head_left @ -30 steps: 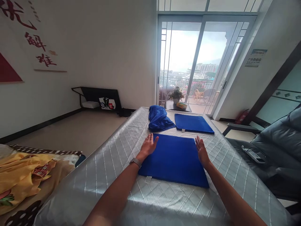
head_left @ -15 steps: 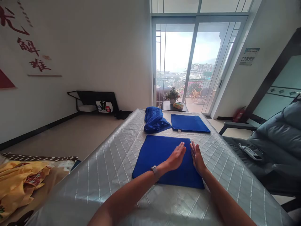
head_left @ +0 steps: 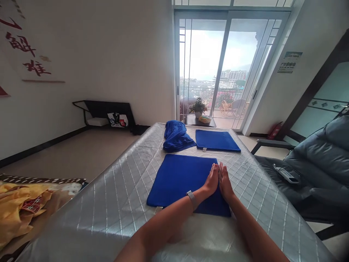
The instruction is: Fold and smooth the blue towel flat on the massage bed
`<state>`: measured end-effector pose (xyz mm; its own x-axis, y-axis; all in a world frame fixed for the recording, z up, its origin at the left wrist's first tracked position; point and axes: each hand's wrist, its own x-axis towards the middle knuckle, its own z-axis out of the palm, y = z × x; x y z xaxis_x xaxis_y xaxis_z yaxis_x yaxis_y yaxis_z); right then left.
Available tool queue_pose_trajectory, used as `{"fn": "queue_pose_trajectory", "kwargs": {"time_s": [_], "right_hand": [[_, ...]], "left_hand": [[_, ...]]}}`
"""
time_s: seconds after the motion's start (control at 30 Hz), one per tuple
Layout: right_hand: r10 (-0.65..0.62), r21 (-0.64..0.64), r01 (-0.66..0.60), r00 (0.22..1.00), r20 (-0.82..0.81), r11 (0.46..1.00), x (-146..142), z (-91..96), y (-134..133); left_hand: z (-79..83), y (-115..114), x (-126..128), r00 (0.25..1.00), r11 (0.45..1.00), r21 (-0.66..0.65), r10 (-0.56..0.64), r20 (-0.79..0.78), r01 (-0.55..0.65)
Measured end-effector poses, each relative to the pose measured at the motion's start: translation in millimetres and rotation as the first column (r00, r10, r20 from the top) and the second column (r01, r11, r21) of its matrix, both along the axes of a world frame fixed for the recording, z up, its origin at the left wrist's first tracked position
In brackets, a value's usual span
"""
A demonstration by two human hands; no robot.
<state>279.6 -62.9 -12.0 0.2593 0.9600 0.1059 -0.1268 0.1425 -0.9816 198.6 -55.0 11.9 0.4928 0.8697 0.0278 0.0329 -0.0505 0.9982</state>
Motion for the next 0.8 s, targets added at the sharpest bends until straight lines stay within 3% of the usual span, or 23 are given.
{"fn": "queue_pose_trajectory", "kwargs": {"time_s": [0.1, 0.3, 0.47, 0.6, 0.8], "right_hand": [[-0.024, -0.018, 0.023, 0.998, -0.056, 1.000, -2, 4.7, -2], [-0.015, -0.004, 0.015, 1.000, -0.011, 1.000, -4, 8.7, -6], [0.000, -0.011, 0.000, 1.000, 0.014, 1.000, -3, 9.1, -5], [-0.011, -0.004, 0.011, 0.998, 0.056, 1.000, -3, 8.7, -8], [-0.071, 0.097, 0.044, 0.955, 0.289, 0.994, -10, 20.0, -22]], "left_hand": [[1.8, -2, -40, 0.987, 0.988, -0.020, 0.153, -0.045, -0.154], [4.3, -5, -153, 0.895, 0.942, 0.081, 0.334, -0.295, -0.325], [-3.4, -3, -227, 0.821, 0.894, 0.124, 0.446, -0.357, -0.431], [-11.5, -8, -242, 0.787, 0.873, 0.199, 0.488, -0.378, -0.446], [-8.1, -14, -238, 0.769, 0.871, 0.237, 0.492, -0.408, -0.431]]}}
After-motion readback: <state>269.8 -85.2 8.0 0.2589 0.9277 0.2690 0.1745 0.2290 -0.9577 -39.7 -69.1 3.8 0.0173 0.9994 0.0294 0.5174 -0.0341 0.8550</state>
